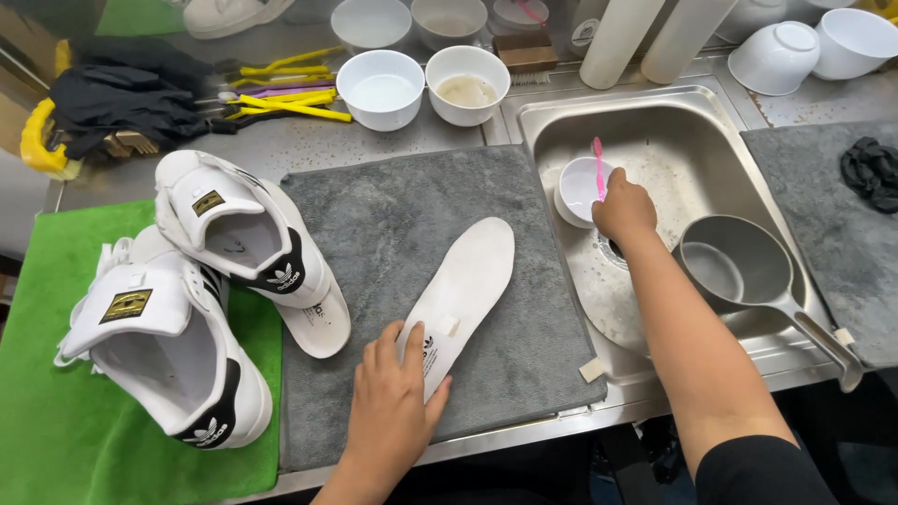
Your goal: The person removes the insole from a white sneaker and places it on a gray mat. Using a pink toothbrush dipped in a bowl of water, the person scrubs the insole thoroughly. The insole is flipped over to clean the other side, and the process continues with repeated dipping and scrubbing.
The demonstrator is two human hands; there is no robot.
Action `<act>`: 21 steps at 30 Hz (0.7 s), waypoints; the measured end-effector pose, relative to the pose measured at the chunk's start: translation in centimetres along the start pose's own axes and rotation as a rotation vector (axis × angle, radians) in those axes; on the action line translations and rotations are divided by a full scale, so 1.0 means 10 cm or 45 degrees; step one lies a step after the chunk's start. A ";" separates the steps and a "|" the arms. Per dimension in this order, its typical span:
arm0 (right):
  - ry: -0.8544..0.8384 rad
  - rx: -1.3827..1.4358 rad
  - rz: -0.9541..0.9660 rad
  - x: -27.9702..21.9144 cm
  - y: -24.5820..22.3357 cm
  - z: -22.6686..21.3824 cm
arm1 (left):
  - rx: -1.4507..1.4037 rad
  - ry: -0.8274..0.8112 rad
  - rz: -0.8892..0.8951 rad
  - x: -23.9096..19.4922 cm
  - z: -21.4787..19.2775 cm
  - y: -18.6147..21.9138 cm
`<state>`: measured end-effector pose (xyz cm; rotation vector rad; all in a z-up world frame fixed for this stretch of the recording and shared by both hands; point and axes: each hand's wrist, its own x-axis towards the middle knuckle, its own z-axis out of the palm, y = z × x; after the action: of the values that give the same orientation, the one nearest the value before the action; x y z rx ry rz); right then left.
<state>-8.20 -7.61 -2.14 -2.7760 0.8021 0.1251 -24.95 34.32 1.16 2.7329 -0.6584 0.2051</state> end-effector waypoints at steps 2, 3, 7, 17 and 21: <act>-0.016 0.080 0.028 -0.07 -0.03 -0.07 | -0.054 0.030 0.009 0.02 0.01 0.00; -0.031 0.164 0.062 -0.10 -0.10 -0.08 | -0.104 0.063 0.027 0.01 0.00 -0.02; 0.200 0.263 -0.018 0.13 0.28 0.09 | -0.113 0.184 0.071 0.04 -0.15 -0.07; 0.503 0.088 -0.423 -0.39 0.92 -0.13 | -0.289 0.134 0.120 0.01 -0.05 -0.31; 0.334 -0.168 -0.280 -0.41 0.80 -0.02 | -0.275 0.177 0.075 0.02 -0.05 -0.28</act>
<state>-15.92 -12.11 -3.05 -3.0244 0.5548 -0.2398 -23.54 36.74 0.89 2.4702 -0.6802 0.3152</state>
